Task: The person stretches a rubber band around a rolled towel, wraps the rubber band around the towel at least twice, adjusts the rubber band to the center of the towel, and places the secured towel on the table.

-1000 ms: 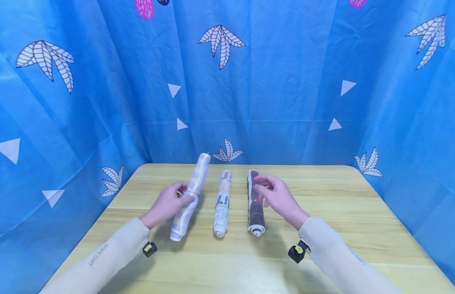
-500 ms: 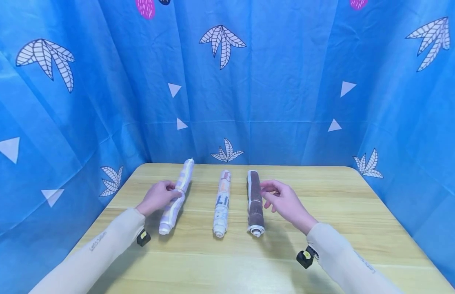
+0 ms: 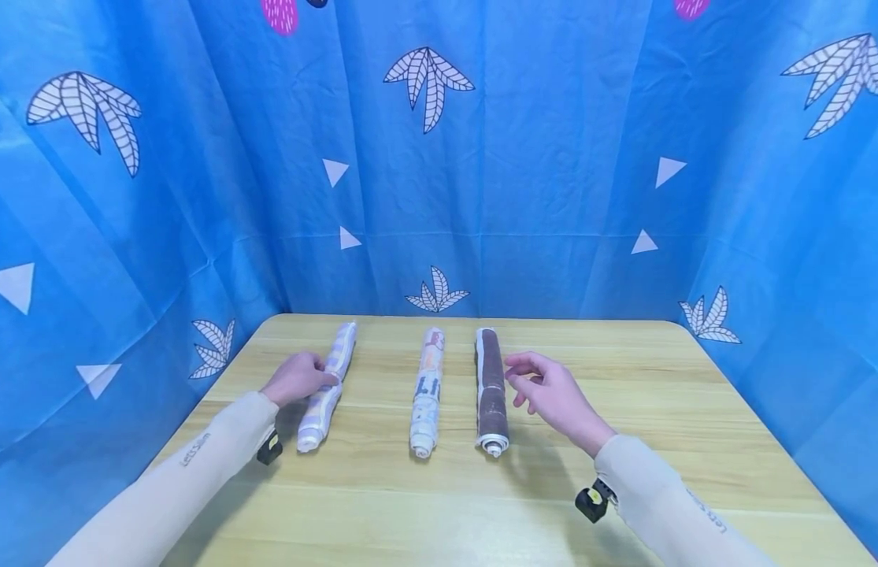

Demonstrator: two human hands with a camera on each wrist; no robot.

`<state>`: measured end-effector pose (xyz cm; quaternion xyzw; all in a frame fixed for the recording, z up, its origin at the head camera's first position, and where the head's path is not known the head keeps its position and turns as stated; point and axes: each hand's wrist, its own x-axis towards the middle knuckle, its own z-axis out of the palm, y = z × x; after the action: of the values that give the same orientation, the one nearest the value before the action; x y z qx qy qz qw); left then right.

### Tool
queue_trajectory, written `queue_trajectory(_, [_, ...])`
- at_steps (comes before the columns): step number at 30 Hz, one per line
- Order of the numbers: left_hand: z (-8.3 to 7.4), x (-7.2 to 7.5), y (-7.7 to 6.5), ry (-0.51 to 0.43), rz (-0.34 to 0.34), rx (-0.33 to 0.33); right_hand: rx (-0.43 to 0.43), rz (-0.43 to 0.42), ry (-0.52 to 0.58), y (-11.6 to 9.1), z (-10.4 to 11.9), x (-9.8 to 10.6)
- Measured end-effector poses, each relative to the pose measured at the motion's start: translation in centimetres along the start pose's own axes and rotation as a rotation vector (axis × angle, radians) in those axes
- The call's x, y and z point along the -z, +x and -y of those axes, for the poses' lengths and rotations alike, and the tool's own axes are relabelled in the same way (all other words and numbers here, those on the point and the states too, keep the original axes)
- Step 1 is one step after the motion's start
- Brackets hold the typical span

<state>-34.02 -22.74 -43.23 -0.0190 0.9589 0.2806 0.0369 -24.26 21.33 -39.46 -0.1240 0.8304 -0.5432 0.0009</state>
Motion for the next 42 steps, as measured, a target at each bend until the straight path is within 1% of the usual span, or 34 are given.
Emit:
queue_trajectory(5, [0.4,-0.1,0.1,0.035,0.009,0.001,-0.014,-0.006,-0.017,0.0,-0.3,0.0])
queue_trajectory(7, [0.6,-0.2,0.2,0.041,0.010,-0.008,-0.018,-0.006,-0.025,0.0,-0.4,0.1])
queue_trajectory(11, [0.6,-0.1,0.0,0.060,0.022,-0.008,-0.019,0.002,-0.036,-0.1,-0.7,0.2])
queue_trajectory(15, [0.2,-0.1,-0.4,0.137,0.023,-0.011,-0.018,0.005,-0.051,-0.2,-1.0,0.4])
queue_trajectory(17, [-0.1,-0.1,-0.6,0.193,0.009,-0.023,-0.017,0.004,-0.058,-0.2,-1.1,0.5])
queue_trajectory(20, [-0.5,-0.1,-0.7,0.274,-0.033,-0.049,-0.020,0.002,-0.060,-0.3,-1.2,0.6])
queue_trajectory(24, [-1.2,-0.2,-1.1,0.364,-0.117,-0.122,-0.025,0.000,-0.055,-0.5,-1.4,0.8])
queue_trajectory(27, [-2.1,-0.3,-1.6,0.393,-0.172,-0.194,-0.023,-0.007,-0.056,-0.8,-1.6,1.0])
queue_trajectory(31, [-4.2,-0.6,-2.4,0.373,-0.195,-0.273,-0.017,-0.024,-0.069,-1.1,-1.8,1.4])
queue_trajectory(34, [-6.3,-1.1,-2.9,0.357,-0.182,-0.316,-0.010,-0.041,-0.091,-1.3,-2.0,1.7])
queue_trajectory(37, [-8.2,-1.7,-2.9,0.353,-0.160,-0.342,-0.002,-0.055,-0.120,-1.3,-2.2,1.9])
queue_trajectory(42, [-10.2,-3.0,-2.4,0.377,-0.140,-0.376,-0.008,-0.058,-0.162,-1.3,-2.6,2.1])
